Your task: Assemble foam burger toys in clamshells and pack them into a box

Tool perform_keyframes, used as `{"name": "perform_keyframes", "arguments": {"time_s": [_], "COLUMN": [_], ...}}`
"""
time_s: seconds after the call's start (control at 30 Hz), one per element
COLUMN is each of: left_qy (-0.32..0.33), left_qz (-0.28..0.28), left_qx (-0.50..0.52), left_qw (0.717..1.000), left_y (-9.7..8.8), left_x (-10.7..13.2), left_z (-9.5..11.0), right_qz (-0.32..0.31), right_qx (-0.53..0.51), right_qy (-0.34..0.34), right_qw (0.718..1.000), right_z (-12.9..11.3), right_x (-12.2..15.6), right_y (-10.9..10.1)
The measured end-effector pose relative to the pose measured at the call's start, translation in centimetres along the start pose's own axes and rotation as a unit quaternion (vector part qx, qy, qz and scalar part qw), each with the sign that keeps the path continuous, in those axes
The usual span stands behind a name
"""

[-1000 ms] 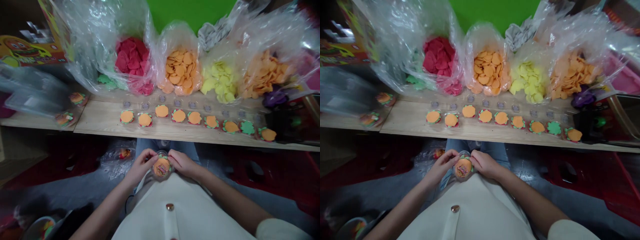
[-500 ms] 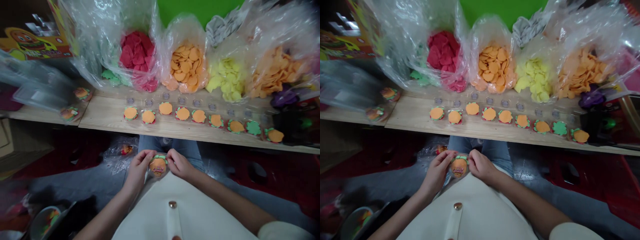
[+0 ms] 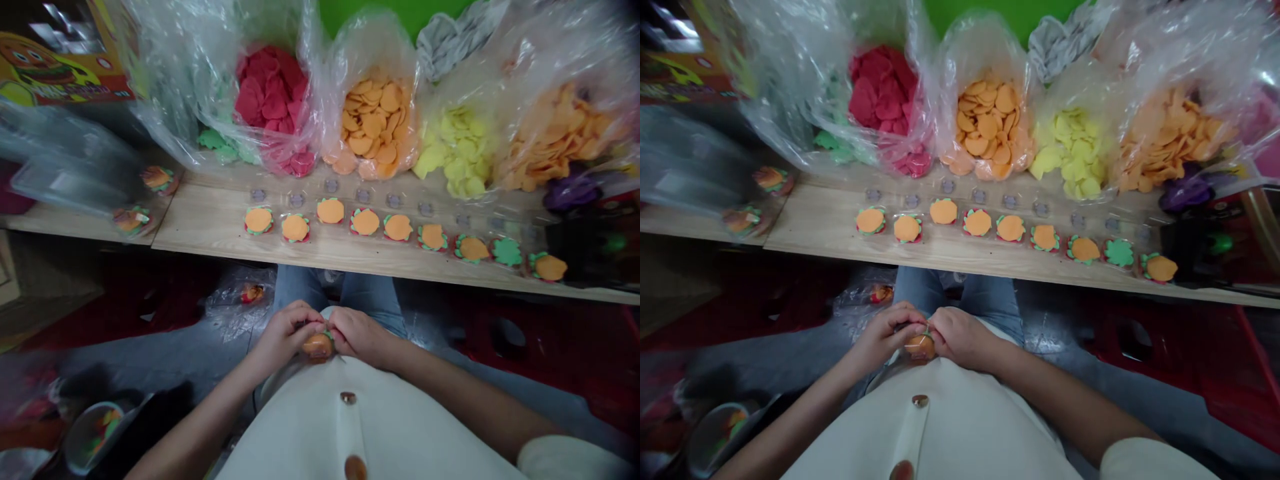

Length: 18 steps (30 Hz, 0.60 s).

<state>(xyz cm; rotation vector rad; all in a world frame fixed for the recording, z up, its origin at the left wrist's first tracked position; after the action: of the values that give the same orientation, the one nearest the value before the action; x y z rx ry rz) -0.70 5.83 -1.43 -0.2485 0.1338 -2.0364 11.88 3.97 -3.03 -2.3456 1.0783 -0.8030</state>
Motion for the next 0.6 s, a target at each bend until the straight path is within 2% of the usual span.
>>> {"name": "perform_keyframes", "arguments": {"time_s": [0.07,0.13,0.27,0.37,0.5,0.6], "left_qy": [-0.034,-0.094,-0.191,-0.228,-0.213,-0.193], "left_qz": [0.036,0.075,0.149,0.158,0.124,0.096], "left_qx": [0.031,0.109,0.308,0.362,0.347,0.329], "left_qw": [0.998,0.987,0.92,0.89,0.905,0.919], "left_y": [0.0,-0.1,-0.2,0.1,0.7,1.2], "left_x": [0.2,0.7,2.1,2.6,1.8,0.7], "left_z": [-0.8,-1.9,-3.9,-4.6,-4.1,-3.8], "right_qz": [-0.009,-0.017,-0.006,-0.019,-0.046,-0.07], "right_qx": [-0.048,-0.092,-0.149,-0.132,-0.04,-0.049], "right_qy": [0.006,0.023,0.057,0.056,0.015,0.007], "right_qw": [0.999,0.995,0.987,0.989,0.998,0.996], "right_z": [0.4,0.8,1.6,1.6,0.9,1.2], "right_x": [-0.3,-0.4,-0.5,-0.7,-1.3,-1.3], "right_y": [0.0,-0.3,-1.2,-1.9,-2.4,-2.1]}}
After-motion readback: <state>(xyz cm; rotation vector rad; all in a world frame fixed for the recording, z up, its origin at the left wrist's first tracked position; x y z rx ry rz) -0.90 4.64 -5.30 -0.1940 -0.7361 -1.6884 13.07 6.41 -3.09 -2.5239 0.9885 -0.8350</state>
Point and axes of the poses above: each hand's wrist, its own x-axis away from the middle knuckle, its own y-axis out of the palm, z = x × y, the point moved 6 cm from there along -x, towards the middle knuckle, and after that the axes turned 13 degrees about y, right-handed, at the moved point
